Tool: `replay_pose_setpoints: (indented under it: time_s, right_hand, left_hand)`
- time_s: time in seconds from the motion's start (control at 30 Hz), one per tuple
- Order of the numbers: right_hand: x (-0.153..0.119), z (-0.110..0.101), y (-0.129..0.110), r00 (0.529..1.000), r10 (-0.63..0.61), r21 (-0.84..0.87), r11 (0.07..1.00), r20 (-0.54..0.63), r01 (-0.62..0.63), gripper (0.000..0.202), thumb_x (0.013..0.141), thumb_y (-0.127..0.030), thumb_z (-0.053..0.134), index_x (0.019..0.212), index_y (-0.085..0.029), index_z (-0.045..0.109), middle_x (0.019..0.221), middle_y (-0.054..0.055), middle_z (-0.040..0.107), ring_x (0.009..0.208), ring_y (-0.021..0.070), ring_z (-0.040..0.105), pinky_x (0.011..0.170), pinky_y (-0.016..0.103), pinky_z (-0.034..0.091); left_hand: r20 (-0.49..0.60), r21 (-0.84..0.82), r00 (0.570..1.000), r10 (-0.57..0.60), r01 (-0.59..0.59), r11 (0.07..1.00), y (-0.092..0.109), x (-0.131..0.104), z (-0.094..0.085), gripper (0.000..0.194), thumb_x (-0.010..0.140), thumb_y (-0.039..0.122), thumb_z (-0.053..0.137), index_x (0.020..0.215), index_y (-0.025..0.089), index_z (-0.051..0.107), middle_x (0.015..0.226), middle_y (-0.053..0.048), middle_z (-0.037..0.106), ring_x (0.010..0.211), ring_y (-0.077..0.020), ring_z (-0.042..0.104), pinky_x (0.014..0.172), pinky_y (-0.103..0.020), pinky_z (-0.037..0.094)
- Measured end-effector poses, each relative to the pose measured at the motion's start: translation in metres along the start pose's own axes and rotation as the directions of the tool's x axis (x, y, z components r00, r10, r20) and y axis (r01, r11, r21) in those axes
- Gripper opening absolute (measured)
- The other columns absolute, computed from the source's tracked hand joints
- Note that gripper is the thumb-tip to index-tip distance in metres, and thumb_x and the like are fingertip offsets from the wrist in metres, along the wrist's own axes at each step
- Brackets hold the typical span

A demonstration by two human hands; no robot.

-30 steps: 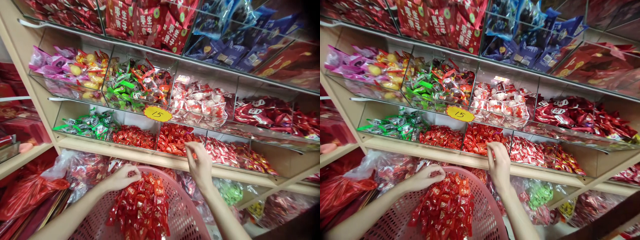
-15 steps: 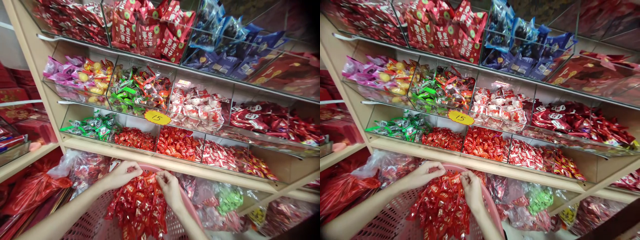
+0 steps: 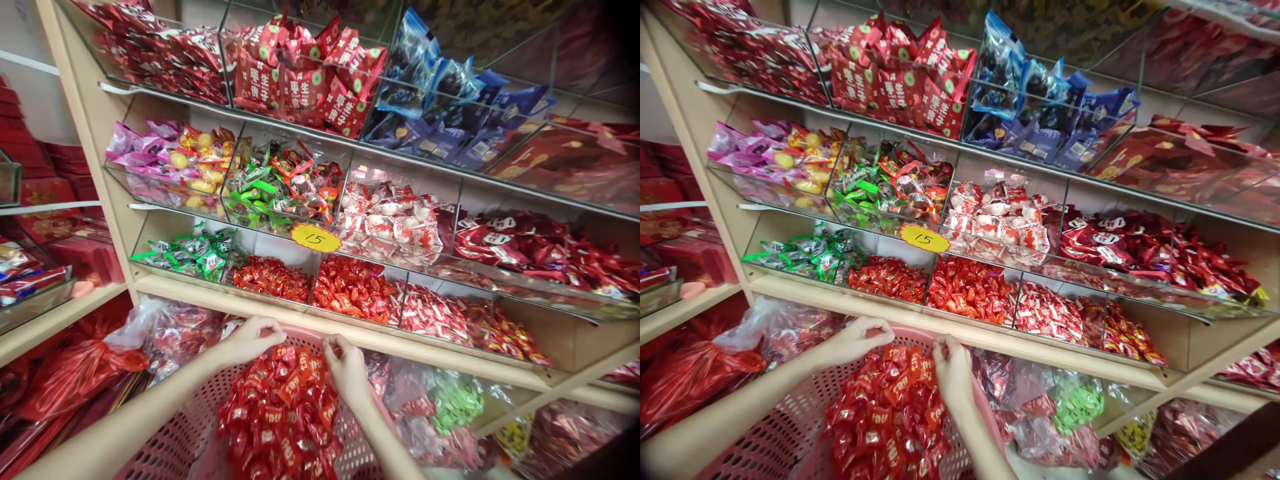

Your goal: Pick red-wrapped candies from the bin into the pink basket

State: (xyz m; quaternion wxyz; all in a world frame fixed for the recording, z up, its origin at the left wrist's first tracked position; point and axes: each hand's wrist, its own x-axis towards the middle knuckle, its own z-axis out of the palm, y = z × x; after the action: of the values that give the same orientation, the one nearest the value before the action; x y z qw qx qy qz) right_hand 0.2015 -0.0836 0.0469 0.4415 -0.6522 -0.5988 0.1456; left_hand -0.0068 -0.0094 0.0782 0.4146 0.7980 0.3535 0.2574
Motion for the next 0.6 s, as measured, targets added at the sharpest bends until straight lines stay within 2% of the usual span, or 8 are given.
replay_pose_setpoints:
  time_s: [0.4,0.5,0.57,0.6]
  right_hand:
    - [0.009,-0.013,0.011,0.999,0.017,0.045,0.999,0.039,-0.019,0.032,0.082,-0.042,0.046,0.073,-0.015,0.061,0.057,0.0,0.057,0.05,0.0126,0.048,0.05,0.022,0.037]
    - [0.006,-0.036,0.003,1.0,0.002,0.085,0.996,0.026,-0.004,0.032,0.082,-0.042,0.048,0.081,-0.014,0.064,0.064,0.003,0.062,0.055,0.0147,0.053,0.053,0.024,0.042]
    - [-0.004,-0.067,-0.007,0.999,-0.026,0.111,0.993,-0.043,0.031,0.03,0.082,-0.041,0.051,0.092,-0.016,0.064,0.077,0.006,0.066,0.066,0.018,0.059,0.061,0.028,0.047]
    - [-0.013,-0.085,-0.012,0.991,-0.042,0.1,0.994,-0.124,0.054,0.028,0.081,-0.04,0.053,0.096,-0.019,0.063,0.085,0.008,0.067,0.073,0.0197,0.061,0.065,0.03,0.049]
  left_hand:
    - [0.05,0.025,0.998,0.049,-0.05,0.998,-0.014,0.01,-0.005,0.025,0.082,0.035,0.049,0.076,0.015,0.061,0.077,-0.001,0.064,0.076,-0.0142,0.055,0.074,-0.025,0.043]
    - [0.068,0.036,0.995,0.071,-0.074,0.997,-0.006,0.007,-0.011,0.023,0.082,0.034,0.048,0.077,0.016,0.062,0.078,-0.001,0.064,0.077,-0.0142,0.056,0.075,-0.025,0.043]
    - [0.052,0.049,0.995,0.084,-0.086,0.995,0.003,-0.001,-0.021,0.022,0.081,0.033,0.049,0.076,0.016,0.062,0.077,-0.001,0.064,0.076,-0.0145,0.056,0.075,-0.026,0.043]
    - [-0.017,0.043,0.998,0.067,-0.066,0.997,0.007,-0.006,-0.028,0.021,0.082,0.033,0.049,0.079,0.018,0.063,0.081,-0.001,0.064,0.078,-0.0149,0.056,0.074,-0.026,0.043]
